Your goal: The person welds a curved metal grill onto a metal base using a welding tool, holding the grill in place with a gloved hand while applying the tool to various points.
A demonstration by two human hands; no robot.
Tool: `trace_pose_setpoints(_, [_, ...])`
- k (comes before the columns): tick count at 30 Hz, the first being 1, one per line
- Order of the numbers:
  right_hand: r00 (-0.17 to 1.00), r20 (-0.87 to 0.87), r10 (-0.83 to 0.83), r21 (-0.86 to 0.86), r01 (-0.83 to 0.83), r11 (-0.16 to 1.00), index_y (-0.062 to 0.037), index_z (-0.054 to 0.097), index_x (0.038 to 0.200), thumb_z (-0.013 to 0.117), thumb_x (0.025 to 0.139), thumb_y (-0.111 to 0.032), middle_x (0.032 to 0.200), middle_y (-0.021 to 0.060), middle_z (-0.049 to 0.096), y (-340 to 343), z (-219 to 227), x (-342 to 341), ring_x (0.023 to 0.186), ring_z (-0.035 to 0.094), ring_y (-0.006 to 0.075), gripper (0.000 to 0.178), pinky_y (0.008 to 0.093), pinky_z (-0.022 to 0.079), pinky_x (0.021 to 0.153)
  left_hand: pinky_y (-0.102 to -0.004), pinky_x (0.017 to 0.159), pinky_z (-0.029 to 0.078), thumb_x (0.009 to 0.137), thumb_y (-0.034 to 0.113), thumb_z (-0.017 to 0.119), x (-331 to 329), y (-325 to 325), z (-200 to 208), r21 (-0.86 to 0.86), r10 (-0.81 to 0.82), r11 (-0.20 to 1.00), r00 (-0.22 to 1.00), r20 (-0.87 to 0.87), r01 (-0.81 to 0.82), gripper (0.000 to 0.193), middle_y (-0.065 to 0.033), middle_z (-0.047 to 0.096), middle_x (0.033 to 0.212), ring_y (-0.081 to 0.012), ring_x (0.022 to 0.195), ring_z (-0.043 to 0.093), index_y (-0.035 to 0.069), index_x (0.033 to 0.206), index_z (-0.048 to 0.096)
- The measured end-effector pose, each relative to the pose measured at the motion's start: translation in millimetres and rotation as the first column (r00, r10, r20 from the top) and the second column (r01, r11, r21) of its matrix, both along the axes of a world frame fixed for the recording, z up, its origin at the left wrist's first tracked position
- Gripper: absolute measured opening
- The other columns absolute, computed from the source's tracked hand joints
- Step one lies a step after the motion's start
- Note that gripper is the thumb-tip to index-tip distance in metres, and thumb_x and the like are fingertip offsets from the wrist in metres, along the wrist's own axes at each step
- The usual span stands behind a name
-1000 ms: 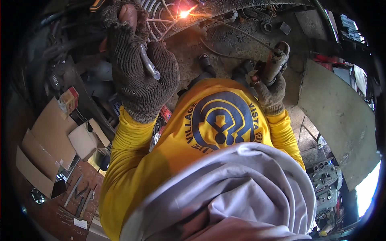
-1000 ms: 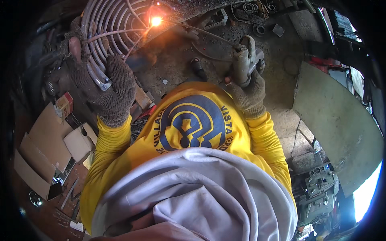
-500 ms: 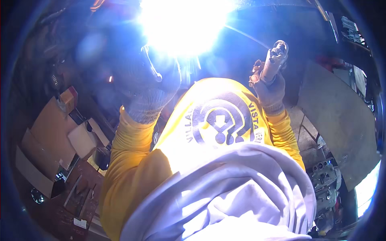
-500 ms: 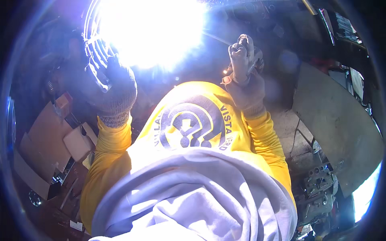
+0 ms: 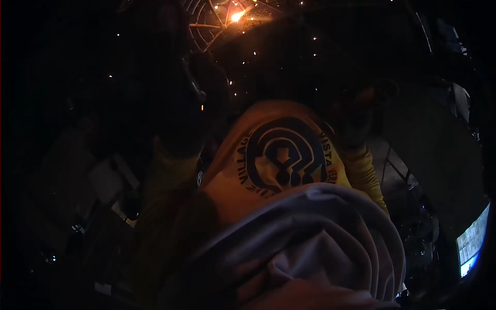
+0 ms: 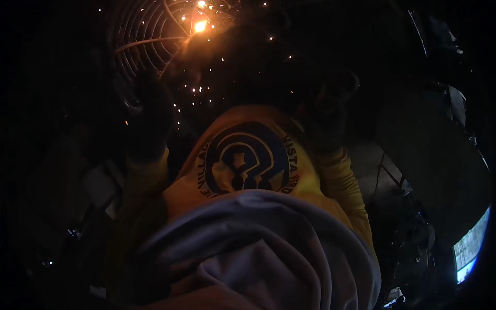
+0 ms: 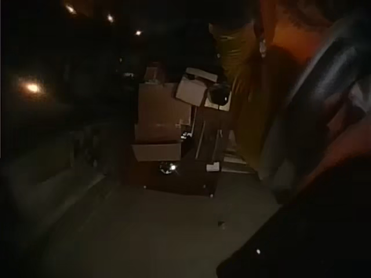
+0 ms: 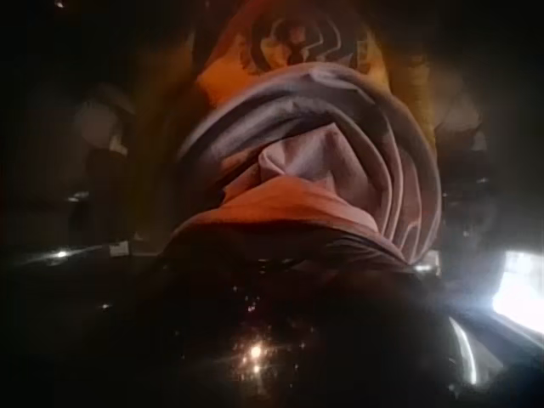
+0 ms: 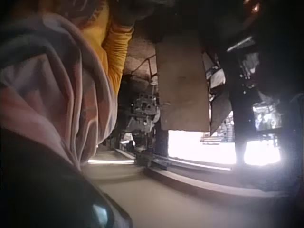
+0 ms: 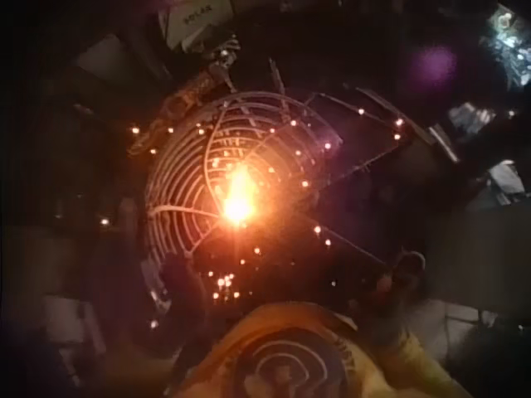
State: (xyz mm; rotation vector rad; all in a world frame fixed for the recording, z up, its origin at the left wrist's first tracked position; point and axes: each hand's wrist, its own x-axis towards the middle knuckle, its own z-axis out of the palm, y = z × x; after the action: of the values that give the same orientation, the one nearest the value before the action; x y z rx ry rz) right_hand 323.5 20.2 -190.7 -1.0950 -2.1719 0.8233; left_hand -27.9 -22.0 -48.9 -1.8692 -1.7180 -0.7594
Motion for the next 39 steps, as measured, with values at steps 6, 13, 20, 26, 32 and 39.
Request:
trace_pose_setpoints(6, [0.896, -0.351, -0.27, -0.483, 0.074, 0.873, 0.009, 0.051, 0.137, 0.073, 0.088, -0.015, 0.117, 0.0146, 0.067, 0.3, 23.3, -1.1, 0.104, 0.066, 0.0212, 0.059, 0.0334, 0.055, 0.086, -0.0414, 0.106, 0.052, 0.1, 0.011, 0.055, 8.1, 1.0, 24.9, -0.069, 0.019, 0.997, 0.992, -0.122, -0.028, 0.059, -0.0298, 0.047, 0.145, -0.0388, 0.131, 0.055, -0.015, 0.147, 0.033])
trace_pose_setpoints(13, [0.782, -0.515, -0.351, -0.573, -0.009, 0.82, 0.0098, 0.053, 0.132, 0.072, 0.08, -0.015, 0.102, 0.0101, 0.069, -8.1, 31.4, 4.9, 0.089, 0.068, 0.017, 0.06, 0.0306, 0.055, 0.083, -0.0438, 0.117, 0.039, 0.101, 0.014, 0.054, 5.8, 9.8, 39.0, -0.074, -0.04, 0.996, 0.991, 0.131, 0.05, 0.057, -0.0293, 0.045, 0.149, -0.0368, 0.141, 0.045, -0.012, 0.148, 0.035])
trace_pose_setpoints(20, [0.803, -0.499, -0.328, -0.489, 0.052, 0.871, 0.0089, 0.05, 0.137, 0.073, 0.081, -0.015, 0.099, 0.01, 0.069, 11.4, 34.0, 31.0, 0.084, 0.068, 0.0163, 0.065, 0.03, 0.055, 0.081, -0.0424, 0.118, 0.037, 0.098, 0.007, 0.056, -0.3, 18.6, 35.6, -0.033, -0.025, 0.999, 0.912, 0.408, 0.042, 0.052, -0.021, 0.051, 0.149, -0.0331, 0.141, 0.047, -0.005, 0.147, 0.043])
trace_pose_setpoints(26, [0.828, -0.411, -0.381, -0.522, 0.129, 0.843, 0.0058, 0.05, 0.138, 0.073, 0.084, -0.009, 0.094, 0.008, 0.069, 16.5, 39.6, -4.4, 0.079, 0.067, 0.0142, 0.06, 0.0271, 0.055, 0.074, -0.0382, 0.115, 0.042, 0.091, -0.002, 0.048, -50.0, -4.4, 28.4, -0.068, 0.113, 0.993, 0.925, 0.363, -0.094, 0.06, -0.0213, 0.051, 0.148, -0.0314, 0.137, 0.052, -0.001, 0.15, 0.04])
trace_pose_setpoints(32, [0.856, -0.352, -0.378, -0.528, 0.152, 0.835, 0.0005, 0.051, 0.133, 0.074, 0.089, -0.015, 0.085, 0.004, 0.066, 24.4, 44.5, -3.8, 0.063, 0.067, 0.0143, 0.052, 0.0233, 0.048, 0.049, -0.0369, 0.113, 0.043, 0.091, 0.002, 0.053, -68.1, -27.7, 19.8, -0.102, 0.178, 0.984, 0.894, 0.411, -0.149, 0.06, -0.0205, 0.053, 0.148, -0.032, 0.137, 0.053, 0.001, 0.15, 0.041])
trace_pose_setpoints(39, [0.804, -0.389, -0.45, -0.564, 0.179, 0.806, 0.0013, 0.055, 0.133, 0.074, 0.089, -0.013, 0.084, 0.0038, 0.067, 32.0, 50.0, -12.9, 0.064, 0.066, 0.0125, 0.05, 0.0228, 0.047, 0.054, -0.0388, 0.11, 0.045, 0.091, 0.022, 0.071, -67.1, -31.0, 31.0, -0.154, 0.17, 0.981, 0.915, 0.367, -0.121, 0.063, -0.0198, 0.056, 0.143, -0.0341, 0.134, 0.055, 0.001, 0.146, 0.046])
